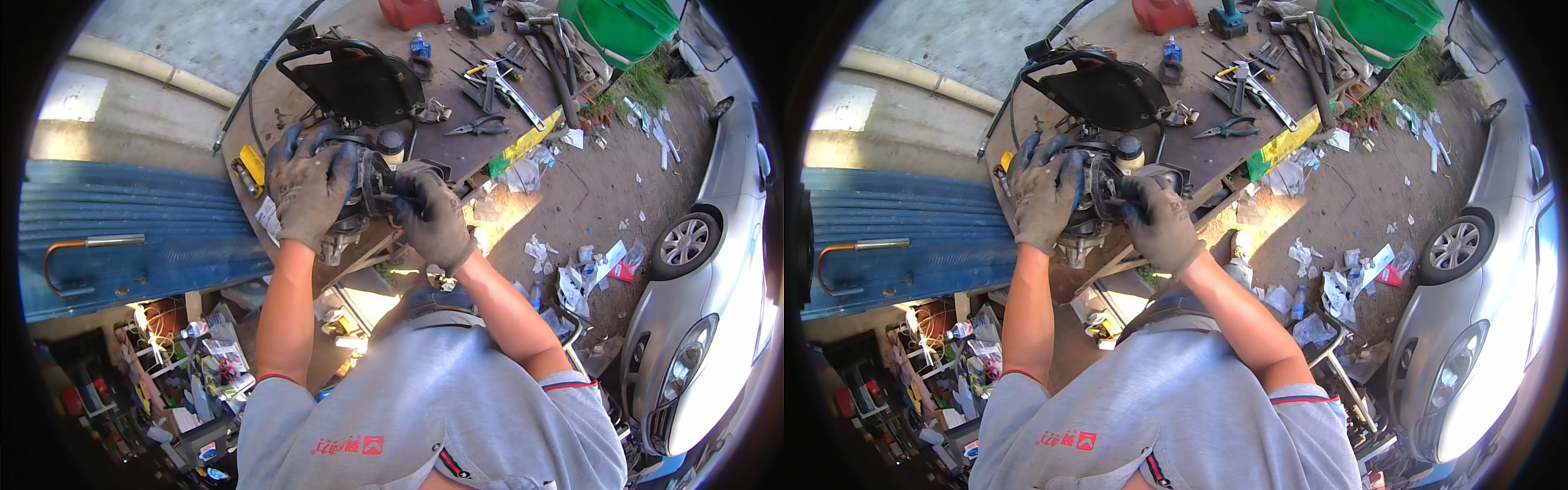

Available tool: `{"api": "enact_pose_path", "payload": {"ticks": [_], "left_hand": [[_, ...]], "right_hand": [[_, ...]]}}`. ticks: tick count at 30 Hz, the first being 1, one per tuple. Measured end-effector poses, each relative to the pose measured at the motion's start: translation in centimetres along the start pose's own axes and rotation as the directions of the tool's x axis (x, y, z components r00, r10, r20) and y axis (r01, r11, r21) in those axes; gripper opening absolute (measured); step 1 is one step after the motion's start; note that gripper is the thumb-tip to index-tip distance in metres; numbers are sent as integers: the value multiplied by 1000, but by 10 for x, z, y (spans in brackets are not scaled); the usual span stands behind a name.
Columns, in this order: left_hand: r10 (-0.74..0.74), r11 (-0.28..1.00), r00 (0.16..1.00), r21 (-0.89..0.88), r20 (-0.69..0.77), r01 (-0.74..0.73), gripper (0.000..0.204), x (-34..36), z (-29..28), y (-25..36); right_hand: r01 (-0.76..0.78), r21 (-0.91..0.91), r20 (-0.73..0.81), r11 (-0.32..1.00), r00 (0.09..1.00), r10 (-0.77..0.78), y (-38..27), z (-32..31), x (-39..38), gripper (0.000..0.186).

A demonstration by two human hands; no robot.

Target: The person disassembles and reassembles a small engine on a workbench. They use a cordless impact driver to remove bolts, detach components, and then reattach parts by hand and with tools. The engine is handled throughout, with parts placed on the bench and reinstalled.

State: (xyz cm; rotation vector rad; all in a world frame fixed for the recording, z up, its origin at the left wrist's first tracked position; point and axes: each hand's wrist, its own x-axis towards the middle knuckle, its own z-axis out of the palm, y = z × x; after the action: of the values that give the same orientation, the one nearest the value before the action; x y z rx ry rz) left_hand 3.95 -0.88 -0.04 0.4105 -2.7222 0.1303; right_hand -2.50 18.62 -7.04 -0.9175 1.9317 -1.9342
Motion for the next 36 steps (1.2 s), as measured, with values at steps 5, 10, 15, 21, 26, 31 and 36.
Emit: {"api": "enact_pose_path", "payload": {"ticks": [5,10,15,21,26,31,36], "left_hand": [[-17,999,999,43,31,16,40,4,0,7],[0,1000,999,31,40,-1,42,5,2,4],[9,999,1000,32,30,-10,42,1,0,2],[-12,999,997,33,73,10,43,3,-3,4],[-17,999,998,44,63,14,41,0,0,5],[-17,1000,999,-8,43,17,38,1,1,-2],[3,1000,999,8,38,-3,37,2,-1,3]], "right_hand": [[72,-92,-21,993,997,-74,10,-2,5,36],[98,-230,53,968,995,-88,17,-2,9,38],[129,-186,101,974,989,-111,10,-5,12,34],[99,-270,207,958,977,-43,16,-14,14,22],[101,-500,226,860,974,17,-1,-15,22,17],[112,-269,199,957,978,-58,4,-13,14,22],[124,-441,288,889,958,9,-4,-21,21,31]]}}
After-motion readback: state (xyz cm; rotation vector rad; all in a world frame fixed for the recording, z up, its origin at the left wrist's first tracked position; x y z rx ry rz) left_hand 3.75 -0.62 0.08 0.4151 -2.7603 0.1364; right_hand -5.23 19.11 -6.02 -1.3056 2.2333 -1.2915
